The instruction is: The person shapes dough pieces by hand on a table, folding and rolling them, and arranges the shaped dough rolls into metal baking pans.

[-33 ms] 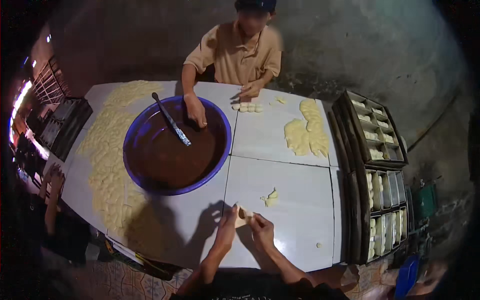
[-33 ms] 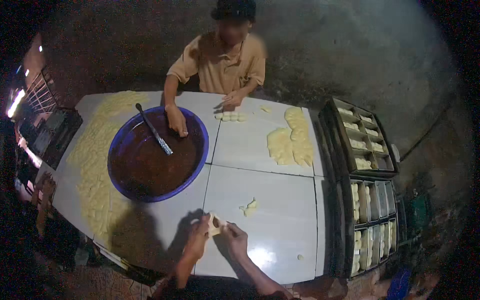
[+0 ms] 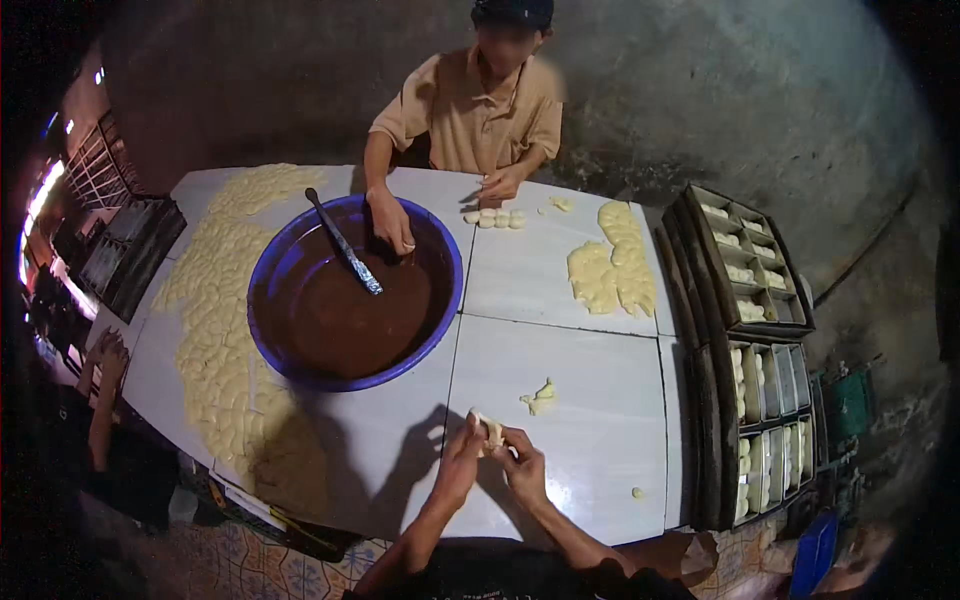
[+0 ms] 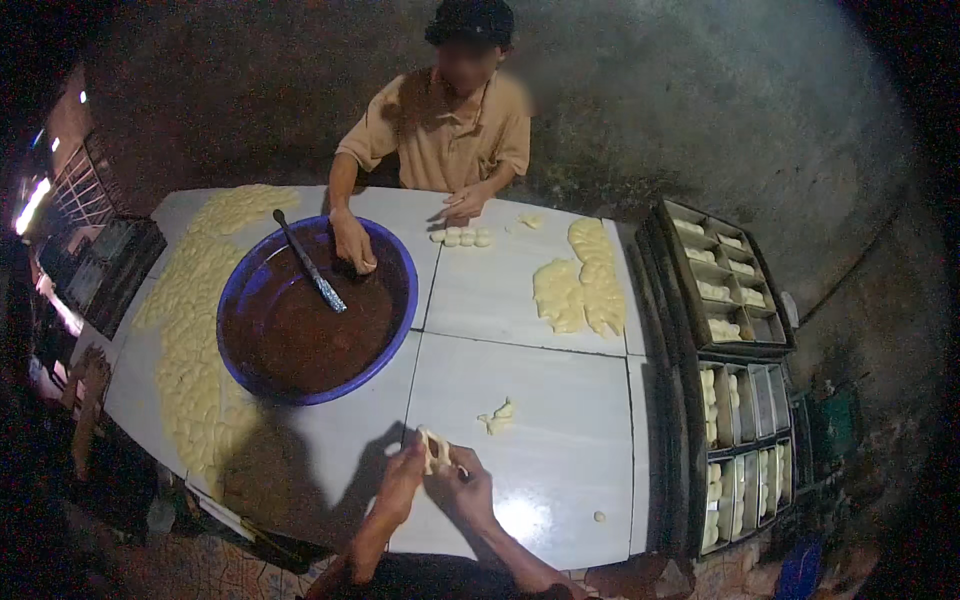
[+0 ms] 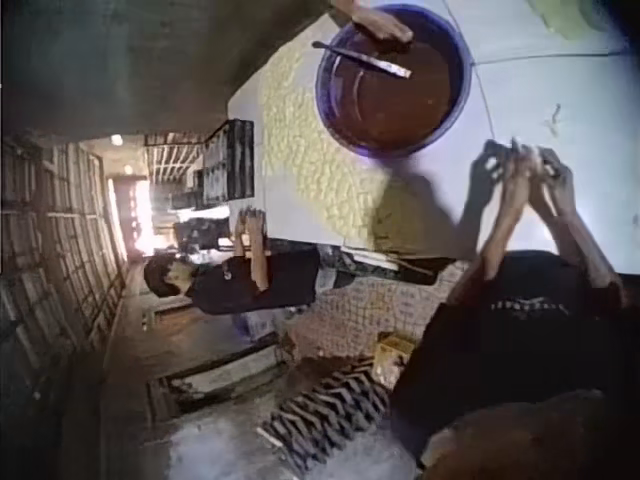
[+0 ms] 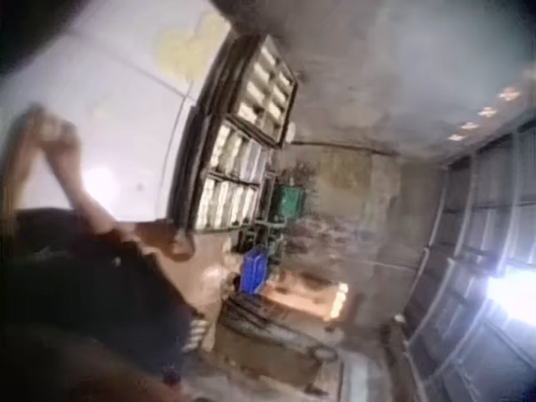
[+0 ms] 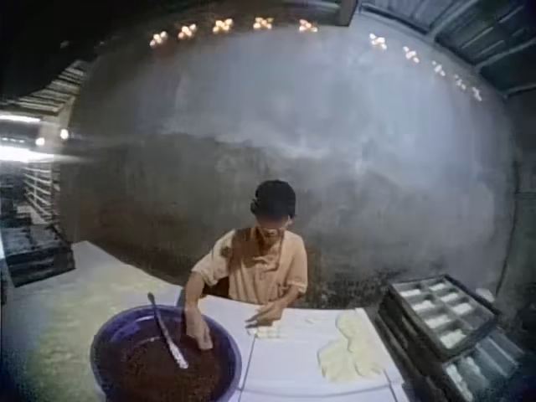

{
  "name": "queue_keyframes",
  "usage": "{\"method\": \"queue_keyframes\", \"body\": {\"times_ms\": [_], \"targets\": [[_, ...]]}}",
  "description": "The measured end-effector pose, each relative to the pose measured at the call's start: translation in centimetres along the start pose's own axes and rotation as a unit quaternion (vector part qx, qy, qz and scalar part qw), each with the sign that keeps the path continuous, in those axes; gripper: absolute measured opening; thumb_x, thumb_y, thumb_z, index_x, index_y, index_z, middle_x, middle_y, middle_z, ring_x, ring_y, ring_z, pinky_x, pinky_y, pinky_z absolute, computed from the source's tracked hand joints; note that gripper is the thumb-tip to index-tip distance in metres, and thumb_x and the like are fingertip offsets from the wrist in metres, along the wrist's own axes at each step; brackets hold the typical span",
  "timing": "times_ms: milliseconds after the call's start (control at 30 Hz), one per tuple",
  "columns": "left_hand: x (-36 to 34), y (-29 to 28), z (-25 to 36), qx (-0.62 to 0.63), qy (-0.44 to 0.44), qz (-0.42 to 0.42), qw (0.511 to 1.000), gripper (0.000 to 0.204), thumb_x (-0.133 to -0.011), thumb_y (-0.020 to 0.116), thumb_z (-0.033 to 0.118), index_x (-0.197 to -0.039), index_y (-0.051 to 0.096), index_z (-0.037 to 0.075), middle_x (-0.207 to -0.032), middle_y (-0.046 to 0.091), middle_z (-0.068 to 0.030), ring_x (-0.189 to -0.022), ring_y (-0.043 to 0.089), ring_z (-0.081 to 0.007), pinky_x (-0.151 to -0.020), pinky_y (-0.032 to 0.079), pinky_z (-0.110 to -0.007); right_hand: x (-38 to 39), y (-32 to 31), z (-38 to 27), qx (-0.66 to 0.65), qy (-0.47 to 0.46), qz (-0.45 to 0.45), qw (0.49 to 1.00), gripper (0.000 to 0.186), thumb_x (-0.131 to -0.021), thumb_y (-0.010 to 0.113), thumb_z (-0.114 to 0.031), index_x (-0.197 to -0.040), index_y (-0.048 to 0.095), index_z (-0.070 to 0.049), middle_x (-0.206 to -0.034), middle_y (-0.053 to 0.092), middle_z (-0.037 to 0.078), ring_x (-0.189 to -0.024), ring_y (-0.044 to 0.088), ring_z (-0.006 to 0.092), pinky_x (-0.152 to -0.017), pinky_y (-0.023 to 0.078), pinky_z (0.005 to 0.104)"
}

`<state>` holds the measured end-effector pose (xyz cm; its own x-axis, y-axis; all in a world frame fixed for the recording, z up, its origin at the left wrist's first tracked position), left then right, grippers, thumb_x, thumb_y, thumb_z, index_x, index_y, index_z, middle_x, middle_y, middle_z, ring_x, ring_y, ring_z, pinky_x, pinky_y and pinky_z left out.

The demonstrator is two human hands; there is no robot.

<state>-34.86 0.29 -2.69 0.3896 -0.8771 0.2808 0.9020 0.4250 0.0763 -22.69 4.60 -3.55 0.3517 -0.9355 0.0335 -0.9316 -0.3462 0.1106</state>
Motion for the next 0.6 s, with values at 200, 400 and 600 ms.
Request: {"method": "queue_keyframes", "body": {"times_ms": [200,400,600], "targets": [[3.8,1.7,0.2,-0.233,0.093,-0.085,0.964,0.043,-0.089,0.060,0.002,-0.130,0.051,-0.004,-0.117,0.060,-0.0175,-0.101,0.062,-0.0206,-0.081,0.054,-0.030,3.3,-2.1,-4.3,0.218,-0.191,-0.064,0.955,0.027,-0.081,0.062,0.004,-0.107,0.065,-0.003,-0.119,0.050,0.013,-0.103,0.052,0.0230,-0.082,0.046,0.0327],[5.2,3.4,-3.5,0.076,0.033,-0.128,0.988,0.021,-0.092,0.063,0.015,-0.104,0.066,-0.001,-0.081,0.063,-0.0020,-0.071,0.058,-0.0070,-0.060,0.048,-0.022,4.8,-3.3,-4.8,0.140,-0.115,-0.070,0.981,0.020,-0.088,0.064,-0.010,-0.106,0.067,-0.001,-0.110,0.058,0.012,-0.098,0.061,0.0210,-0.078,0.051,0.0292],[6.0,3.5,-5.4,-0.044,0.052,-0.069,0.995,0.032,-0.086,0.069,0.010,-0.110,0.049,0.005,-0.099,0.055,-0.0053,-0.089,0.057,-0.0142,-0.072,0.055,-0.029,6.3,-5.0,-0.3,0.226,-0.099,-0.075,0.966,0.025,-0.091,0.063,-0.010,-0.115,0.065,-0.004,-0.085,0.063,0.006,-0.079,0.059,0.0126,-0.067,0.048,0.0278]]}}
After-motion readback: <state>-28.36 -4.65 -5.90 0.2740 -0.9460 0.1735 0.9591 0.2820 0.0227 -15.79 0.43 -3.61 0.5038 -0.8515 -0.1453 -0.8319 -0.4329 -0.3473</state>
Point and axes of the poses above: each hand's wrist, its own x-axis away from the middle knuckle, its own y-axis out of the palm, z = x × y, the point moved 9 cm from there along -x, towards the middle knuckle
